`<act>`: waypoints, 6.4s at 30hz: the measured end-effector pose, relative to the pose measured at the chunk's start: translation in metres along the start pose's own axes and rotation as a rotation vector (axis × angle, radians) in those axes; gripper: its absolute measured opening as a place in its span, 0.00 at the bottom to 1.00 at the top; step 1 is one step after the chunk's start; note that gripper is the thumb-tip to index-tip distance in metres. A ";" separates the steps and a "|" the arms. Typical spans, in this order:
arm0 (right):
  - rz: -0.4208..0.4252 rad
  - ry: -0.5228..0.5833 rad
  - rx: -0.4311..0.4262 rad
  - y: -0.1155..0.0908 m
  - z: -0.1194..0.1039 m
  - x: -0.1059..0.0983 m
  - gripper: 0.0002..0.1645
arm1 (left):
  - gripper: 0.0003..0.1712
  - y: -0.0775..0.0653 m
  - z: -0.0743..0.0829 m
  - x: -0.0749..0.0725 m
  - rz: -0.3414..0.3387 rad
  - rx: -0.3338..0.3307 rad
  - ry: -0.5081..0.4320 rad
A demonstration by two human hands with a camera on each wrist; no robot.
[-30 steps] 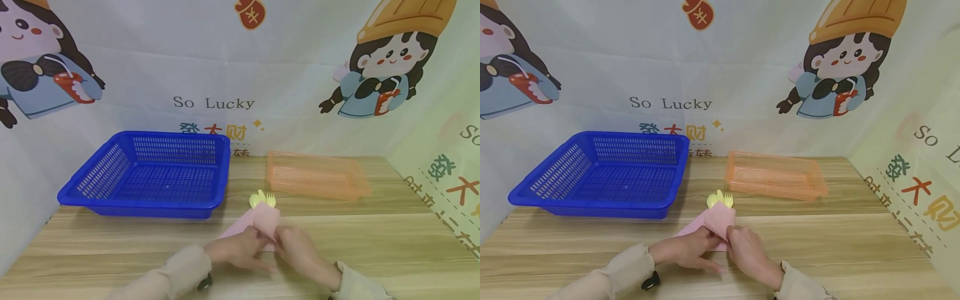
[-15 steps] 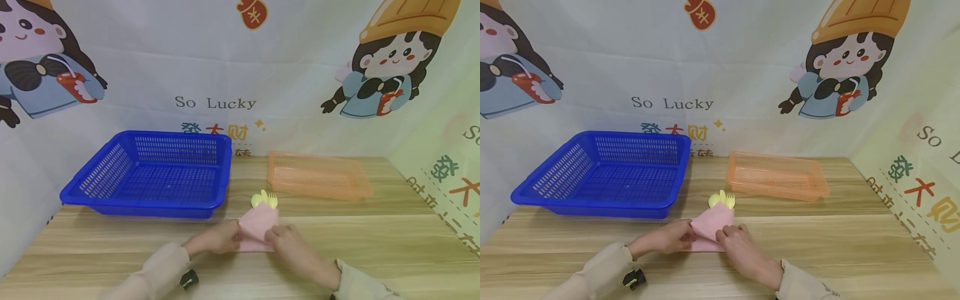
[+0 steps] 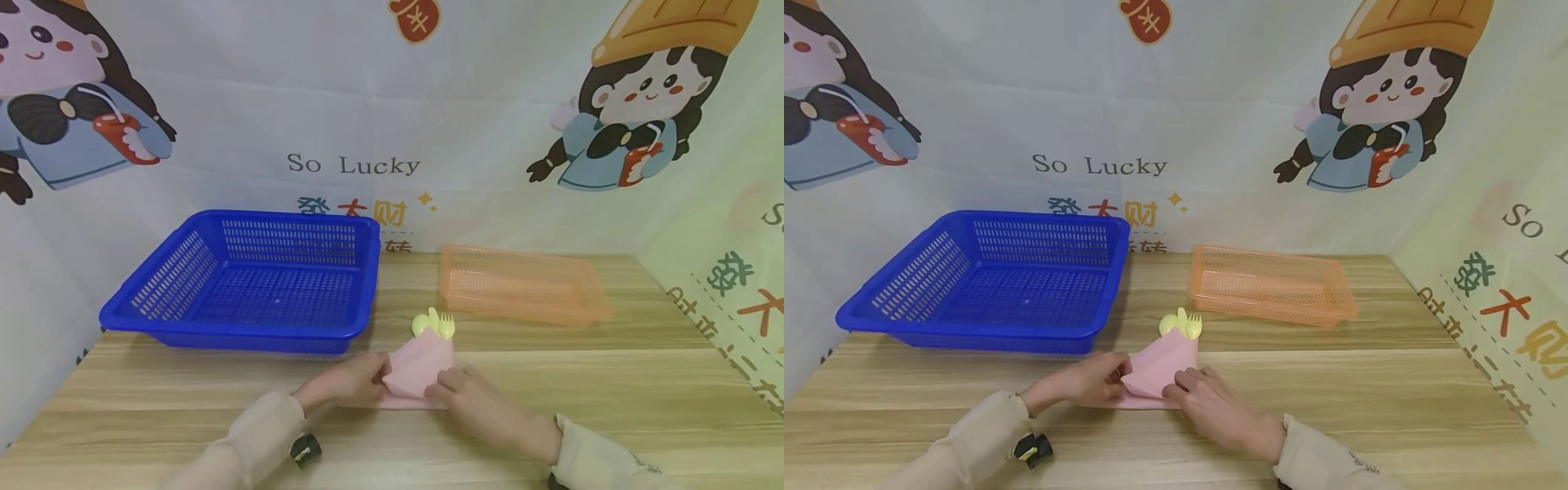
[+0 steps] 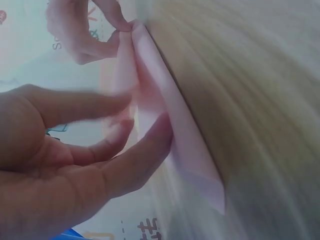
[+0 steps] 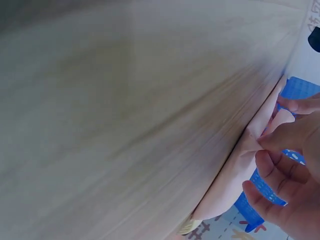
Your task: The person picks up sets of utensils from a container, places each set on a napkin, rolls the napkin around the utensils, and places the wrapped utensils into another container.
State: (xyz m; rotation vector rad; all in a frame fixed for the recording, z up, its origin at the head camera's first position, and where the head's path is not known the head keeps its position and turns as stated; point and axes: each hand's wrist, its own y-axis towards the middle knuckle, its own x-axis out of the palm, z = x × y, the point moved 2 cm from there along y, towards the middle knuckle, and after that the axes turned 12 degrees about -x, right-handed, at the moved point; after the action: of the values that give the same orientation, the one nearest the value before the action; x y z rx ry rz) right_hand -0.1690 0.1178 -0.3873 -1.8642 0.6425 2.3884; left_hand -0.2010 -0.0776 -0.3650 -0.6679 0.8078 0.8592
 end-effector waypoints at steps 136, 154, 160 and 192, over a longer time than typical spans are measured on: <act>-0.201 -0.368 0.020 -0.005 -0.018 -0.007 0.07 | 0.45 -0.032 0.034 0.056 0.046 0.222 0.688; -0.238 -0.346 0.153 -0.002 -0.015 -0.001 0.15 | 0.45 -0.031 0.034 0.054 0.005 0.191 0.658; -0.182 -0.253 0.306 0.001 -0.015 0.004 0.16 | 0.45 -0.031 0.034 0.054 0.015 0.197 0.673; -0.290 -0.237 0.334 -0.008 -0.027 -0.005 0.10 | 0.45 -0.031 0.034 0.054 0.039 0.211 0.722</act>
State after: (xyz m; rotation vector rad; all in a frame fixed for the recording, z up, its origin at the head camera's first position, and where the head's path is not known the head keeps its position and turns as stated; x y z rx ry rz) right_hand -0.1410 0.1165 -0.3900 -1.4081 0.6499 2.1166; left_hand -0.1416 -0.0456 -0.3863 -0.7830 1.5403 0.5456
